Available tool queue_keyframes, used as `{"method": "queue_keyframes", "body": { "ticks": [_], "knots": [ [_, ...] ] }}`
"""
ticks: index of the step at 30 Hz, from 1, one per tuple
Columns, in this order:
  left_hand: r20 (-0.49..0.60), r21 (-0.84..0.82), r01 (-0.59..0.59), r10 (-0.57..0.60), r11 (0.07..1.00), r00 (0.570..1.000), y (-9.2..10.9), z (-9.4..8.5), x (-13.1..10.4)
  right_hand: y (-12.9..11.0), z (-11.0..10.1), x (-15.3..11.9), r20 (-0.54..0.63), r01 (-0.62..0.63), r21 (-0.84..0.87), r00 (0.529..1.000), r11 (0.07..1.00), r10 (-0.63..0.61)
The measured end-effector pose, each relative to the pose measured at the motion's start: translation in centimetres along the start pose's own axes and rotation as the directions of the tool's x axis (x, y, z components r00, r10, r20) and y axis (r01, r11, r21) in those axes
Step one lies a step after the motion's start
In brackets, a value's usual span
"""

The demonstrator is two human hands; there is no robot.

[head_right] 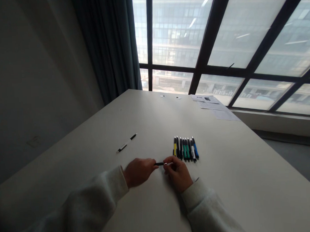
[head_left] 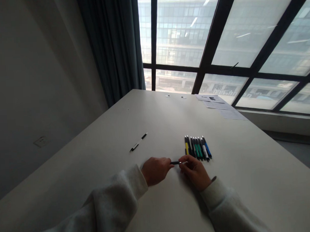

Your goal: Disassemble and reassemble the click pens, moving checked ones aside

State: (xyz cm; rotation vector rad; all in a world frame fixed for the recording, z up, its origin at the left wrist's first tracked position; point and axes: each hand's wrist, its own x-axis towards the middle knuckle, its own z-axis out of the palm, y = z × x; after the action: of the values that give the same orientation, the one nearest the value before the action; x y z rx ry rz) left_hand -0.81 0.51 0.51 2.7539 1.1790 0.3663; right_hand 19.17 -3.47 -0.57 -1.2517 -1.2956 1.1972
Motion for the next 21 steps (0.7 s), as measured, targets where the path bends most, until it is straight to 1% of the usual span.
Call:
{"method": "queue_keyframes", "body": {
  "ticks": [3,8,13,15,19,21],
  "knots": [
    [0.016,0.004,0.001,-0.002,1.000,1.000,0.03,-0.07,0.01,0.04,0.14,-0.03,-0.021,0.000,0.045,1.000,0.999,0.001],
    [0.039,0.007,-0.007,0.007,1.000,0.999,0.15,-0.29,-0.05,0.06,-0.02,0.05,-0.023,-0.002,-0.053,1.000,0.999,0.001],
    [0.053,0.009,-0.006,0.005,1.000,0.999,0.17,-0.37,-0.07,0.08,-0.31,0.14,0.010,0.003,-0.013,1.000,1.000,-0.003],
    [0.053,0.009,-0.005,0.005,1.000,0.999,0.21,-0.47,-0.04,0.06,-0.19,0.15,-0.007,0.005,-0.014,1.000,1.000,-0.005],
    [0.049,0.009,0.001,-0.001,1.000,0.999,0.30,-0.70,-0.03,-0.06,0.10,0.16,-0.029,-0.013,-0.164,1.000,0.986,0.008],
    [0.047,0.011,0.006,-0.006,1.000,0.999,0.29,-0.72,-0.06,-0.04,0.10,0.17,-0.021,-0.001,-0.190,1.000,0.982,-0.003]
  ]
}}
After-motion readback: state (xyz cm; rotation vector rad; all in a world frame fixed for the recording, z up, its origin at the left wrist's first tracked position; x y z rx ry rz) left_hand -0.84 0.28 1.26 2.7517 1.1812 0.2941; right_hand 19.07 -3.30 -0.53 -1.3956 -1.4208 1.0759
